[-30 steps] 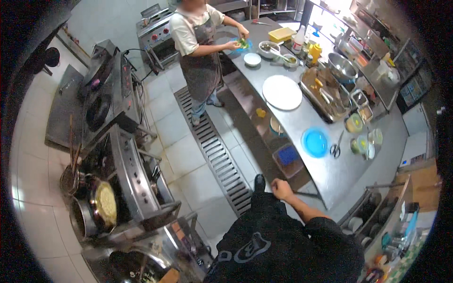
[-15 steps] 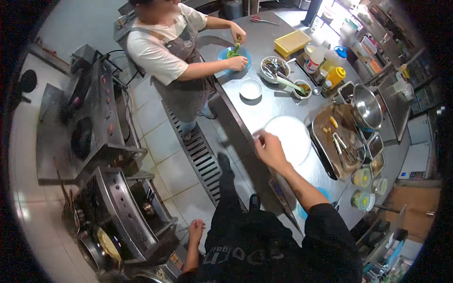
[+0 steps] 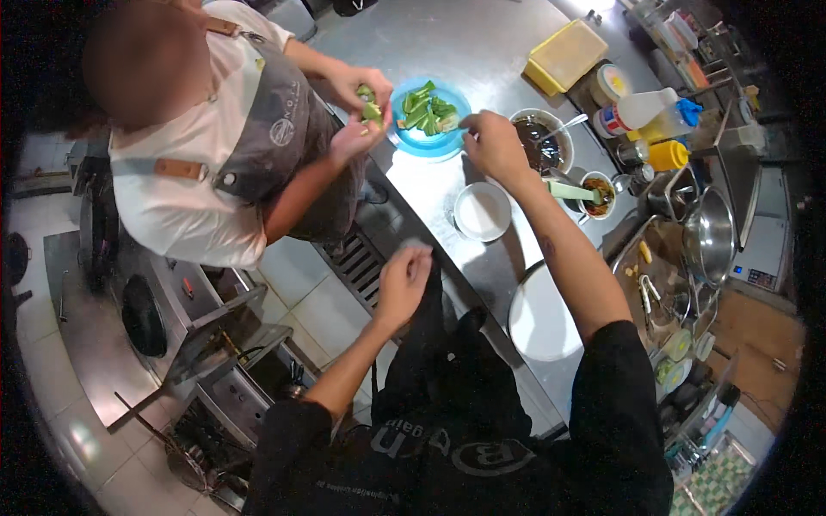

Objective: The person prepares food in a commercial kitchen by first arranging ingredients on a plate, then transferring them to a wok to stir-fry while adding liquids and seasonings from various containers and a ladle.

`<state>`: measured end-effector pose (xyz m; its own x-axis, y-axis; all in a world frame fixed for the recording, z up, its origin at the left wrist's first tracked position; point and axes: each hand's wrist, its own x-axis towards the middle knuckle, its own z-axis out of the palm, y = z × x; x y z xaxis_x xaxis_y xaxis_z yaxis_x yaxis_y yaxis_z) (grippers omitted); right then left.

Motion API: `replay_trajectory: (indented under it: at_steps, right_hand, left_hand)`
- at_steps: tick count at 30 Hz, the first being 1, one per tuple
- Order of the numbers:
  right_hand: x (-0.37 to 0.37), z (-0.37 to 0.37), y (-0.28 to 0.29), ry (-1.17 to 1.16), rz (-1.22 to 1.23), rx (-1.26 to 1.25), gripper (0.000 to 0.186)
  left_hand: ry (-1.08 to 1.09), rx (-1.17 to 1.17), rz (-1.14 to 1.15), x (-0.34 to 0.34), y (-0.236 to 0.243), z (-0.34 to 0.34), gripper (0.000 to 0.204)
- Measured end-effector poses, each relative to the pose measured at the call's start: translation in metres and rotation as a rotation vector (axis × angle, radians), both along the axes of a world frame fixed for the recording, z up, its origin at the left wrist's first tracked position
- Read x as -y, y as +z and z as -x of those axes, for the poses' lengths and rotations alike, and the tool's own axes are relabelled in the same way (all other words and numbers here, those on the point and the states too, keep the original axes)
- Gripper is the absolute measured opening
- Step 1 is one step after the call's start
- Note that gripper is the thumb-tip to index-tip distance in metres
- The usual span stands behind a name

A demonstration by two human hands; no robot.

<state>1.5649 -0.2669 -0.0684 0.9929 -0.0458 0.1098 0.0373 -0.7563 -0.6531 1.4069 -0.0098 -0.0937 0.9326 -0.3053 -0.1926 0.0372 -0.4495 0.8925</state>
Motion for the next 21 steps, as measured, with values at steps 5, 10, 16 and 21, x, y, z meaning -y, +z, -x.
replay_trajectory:
  at_steps: [5,10,16,21]
  right_hand:
    - [-0.006,-0.051,-0.041,-0.039,0.217,-0.008,0.021]
    - [-0.017,-0.055,-0.031,-0.049,0.204,-0.062,0.021]
    - [-0.019,-0.056,-0.029,-0.083,0.237,-0.105,0.024]
    - [-0.014,-0.059,-0.036,0.009,0.244,-0.097,0.019]
  left_hand:
    - [0.027,0.442,-0.127,0.073,0.024,-0.119,0.018]
    - [0.130,0.643,-0.541,0.099,0.004,-0.192,0.014]
    - [0.080,0.554,-0.812,0.093,-0.018,-0.225,0.014]
    - [0.102,0.543,-0.717,0.092,-0.023,-0.230,0.010]
